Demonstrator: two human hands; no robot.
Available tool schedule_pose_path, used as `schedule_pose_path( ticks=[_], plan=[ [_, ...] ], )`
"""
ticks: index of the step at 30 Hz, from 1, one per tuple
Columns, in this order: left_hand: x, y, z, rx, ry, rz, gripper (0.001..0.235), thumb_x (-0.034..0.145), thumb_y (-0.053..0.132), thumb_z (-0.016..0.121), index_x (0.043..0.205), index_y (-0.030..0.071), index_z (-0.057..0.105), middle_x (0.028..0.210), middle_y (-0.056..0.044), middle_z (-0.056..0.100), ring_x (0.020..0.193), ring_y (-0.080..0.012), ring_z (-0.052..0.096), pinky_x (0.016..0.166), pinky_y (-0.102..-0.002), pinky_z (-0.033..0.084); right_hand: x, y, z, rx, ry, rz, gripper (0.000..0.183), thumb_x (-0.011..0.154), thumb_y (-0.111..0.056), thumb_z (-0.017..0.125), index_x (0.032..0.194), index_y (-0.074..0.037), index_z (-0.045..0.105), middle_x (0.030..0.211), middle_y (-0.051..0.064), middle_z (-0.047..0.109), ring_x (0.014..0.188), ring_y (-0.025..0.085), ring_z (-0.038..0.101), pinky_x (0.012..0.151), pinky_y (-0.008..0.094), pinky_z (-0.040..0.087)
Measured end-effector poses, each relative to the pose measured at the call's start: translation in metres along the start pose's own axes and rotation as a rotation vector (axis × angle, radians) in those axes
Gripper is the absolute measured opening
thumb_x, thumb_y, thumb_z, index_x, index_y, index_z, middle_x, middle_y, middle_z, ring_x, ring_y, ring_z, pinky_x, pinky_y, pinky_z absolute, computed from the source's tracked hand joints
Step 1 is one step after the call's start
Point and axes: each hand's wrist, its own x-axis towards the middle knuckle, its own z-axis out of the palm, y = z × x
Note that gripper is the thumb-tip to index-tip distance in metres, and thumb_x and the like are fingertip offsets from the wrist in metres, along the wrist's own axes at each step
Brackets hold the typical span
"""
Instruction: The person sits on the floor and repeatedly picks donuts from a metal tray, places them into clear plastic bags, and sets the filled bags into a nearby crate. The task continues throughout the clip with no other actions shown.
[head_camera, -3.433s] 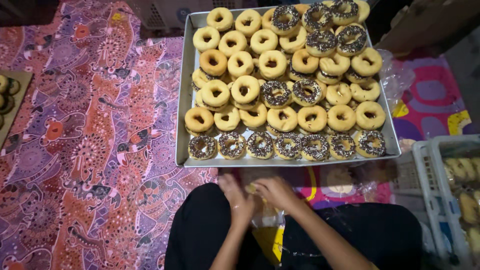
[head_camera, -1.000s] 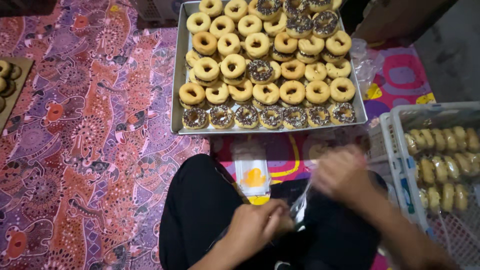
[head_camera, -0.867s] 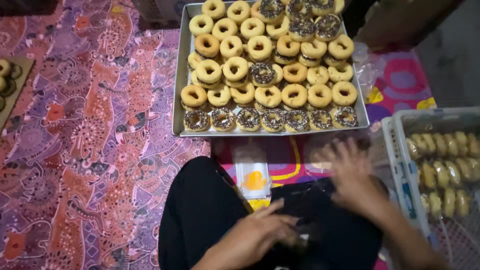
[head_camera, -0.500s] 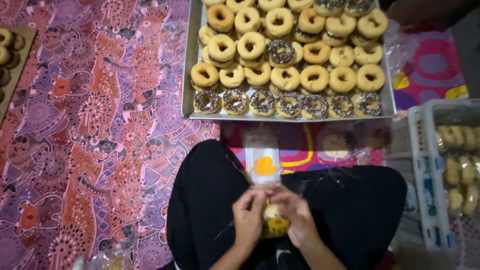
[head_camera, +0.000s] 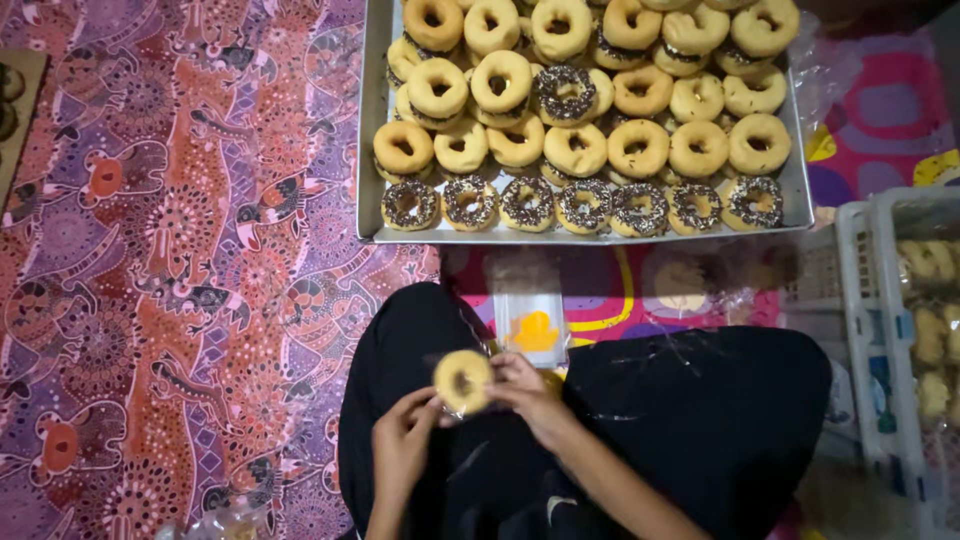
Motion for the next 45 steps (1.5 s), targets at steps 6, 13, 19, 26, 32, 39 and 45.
schedule_pose_path(
  ticks=[6,13,19,26,32,39,45],
  plan=[
    [0.067,0.041,0.082,0.735,-0.191,0.595,0.073,0.089,0.038,0.073,0.149,0.004,0.048,0.148,-0.018,0.053,0.139,-0.0344,0.046,0.113,-0.045,0.039,0.063,-0.089,-0.128,-0.193,0.547,-0.406,0.028,0.081,-0.005,0.071,0.105,0.002,0.060,0.092,0.010,0.070,0.079,0.020,0.072,0.068,0.036,0.064],
    [0.163,0.030,0.165,1.684,-0.530,0.224,0.102,0.091,0.068,0.057,0.165,0.024,0.004,0.173,0.005,-0.001,0.158,-0.0290,-0.007,0.113,-0.082,-0.009,0.113,-0.106,-0.153,-1.666,0.785,-0.263,0.033,0.077,-0.031,0.078,0.079,0.001,0.070,0.083,0.025,0.069,0.080,0.041,0.068,0.077,0.052,0.055],
    [0.180,0.003,0.169,1.692,-0.530,0.104,0.109,0.086,0.066,0.067,0.166,0.025,0.006,0.174,0.004,-0.003,0.160,-0.0272,-0.008,0.107,-0.085,-0.009,0.172,-0.046,-0.089,-1.695,0.096,-0.409,0.036,0.078,-0.024,0.067,0.108,-0.004,0.073,0.112,0.026,0.070,0.104,0.044,0.066,0.093,0.053,0.052],
    [0.179,0.005,0.162,1.570,-0.408,0.170,0.100,0.087,0.047,0.070,0.163,0.024,0.009,0.170,-0.001,0.010,0.158,-0.0281,0.005,0.114,-0.069,0.004,0.173,-0.090,-0.079,-1.729,-0.155,0.016,0.037,0.081,-0.033,0.067,0.104,-0.005,0.077,0.101,0.025,0.073,0.091,0.039,0.074,0.082,0.048,0.057],
    [0.126,0.001,0.122,-0.409,-0.148,0.095,0.094,0.090,0.023,0.073,0.158,0.021,0.009,0.165,-0.007,0.018,0.154,-0.0276,0.020,0.123,-0.045,0.022,0.015,-0.110,-0.033,-1.409,0.089,-0.788,0.052,0.080,-0.033,0.071,0.119,0.003,0.072,0.128,0.018,0.068,0.109,0.037,0.069,0.090,0.045,0.055],
    [0.134,0.014,0.057,-1.631,-0.401,-0.349,0.045,0.109,0.038,0.055,0.138,0.004,0.061,0.131,-0.013,0.070,0.119,-0.0248,0.065,0.088,-0.032,0.056,0.034,-0.264,0.002,-1.692,0.228,-1.160,0.033,0.092,-0.027,0.074,0.123,-0.015,0.074,0.130,0.007,0.070,0.131,0.036,0.060,0.111,0.042,0.048],
    [0.120,0.094,0.057,-1.398,-0.207,-0.268,0.053,0.105,0.044,0.046,0.139,0.006,0.058,0.134,-0.004,0.067,0.122,-0.0187,0.064,0.102,-0.036,0.051,0.163,-0.369,-0.014,-1.623,0.634,-0.524,0.125,0.068,-0.040,0.091,0.161,-0.012,0.012,0.159,0.016,0.036,0.147,0.031,0.035,0.118,0.067,0.015]
  ],
)
